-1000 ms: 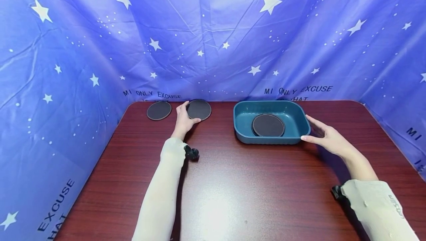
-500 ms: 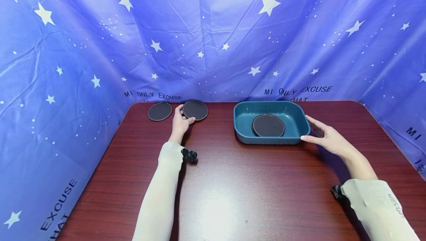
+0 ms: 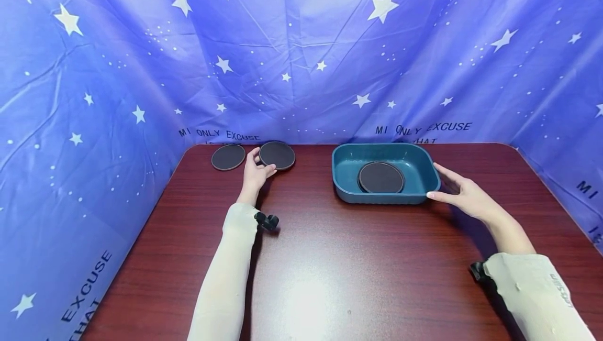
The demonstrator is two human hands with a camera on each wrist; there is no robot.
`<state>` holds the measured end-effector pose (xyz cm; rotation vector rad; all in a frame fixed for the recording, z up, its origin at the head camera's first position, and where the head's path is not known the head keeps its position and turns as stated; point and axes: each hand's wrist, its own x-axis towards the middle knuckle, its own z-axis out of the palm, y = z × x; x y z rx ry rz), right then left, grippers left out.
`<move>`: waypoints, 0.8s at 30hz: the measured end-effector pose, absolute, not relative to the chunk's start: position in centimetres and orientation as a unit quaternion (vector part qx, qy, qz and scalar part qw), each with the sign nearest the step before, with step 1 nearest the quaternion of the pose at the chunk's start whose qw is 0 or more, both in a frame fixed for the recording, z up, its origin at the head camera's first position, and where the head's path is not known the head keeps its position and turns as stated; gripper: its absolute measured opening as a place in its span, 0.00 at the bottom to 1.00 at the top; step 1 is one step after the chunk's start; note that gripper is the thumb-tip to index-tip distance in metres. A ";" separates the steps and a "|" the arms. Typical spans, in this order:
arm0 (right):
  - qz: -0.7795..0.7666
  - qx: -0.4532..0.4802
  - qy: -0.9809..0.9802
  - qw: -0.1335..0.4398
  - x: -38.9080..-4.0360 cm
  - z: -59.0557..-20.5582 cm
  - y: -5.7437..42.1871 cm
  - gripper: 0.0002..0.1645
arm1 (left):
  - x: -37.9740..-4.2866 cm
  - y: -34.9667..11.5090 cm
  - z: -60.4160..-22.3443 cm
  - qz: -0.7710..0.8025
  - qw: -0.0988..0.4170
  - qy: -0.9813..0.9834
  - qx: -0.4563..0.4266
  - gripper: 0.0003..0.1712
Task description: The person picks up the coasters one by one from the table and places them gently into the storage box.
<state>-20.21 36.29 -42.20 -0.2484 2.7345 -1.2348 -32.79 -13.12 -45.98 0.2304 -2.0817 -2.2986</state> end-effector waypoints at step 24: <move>-0.407 -0.080 0.907 0.072 -20.2 -42.0 36.2 0.53 | -31.4 -11.1 -42.4 -0.783 -0.015 -0.622 0.007 0.46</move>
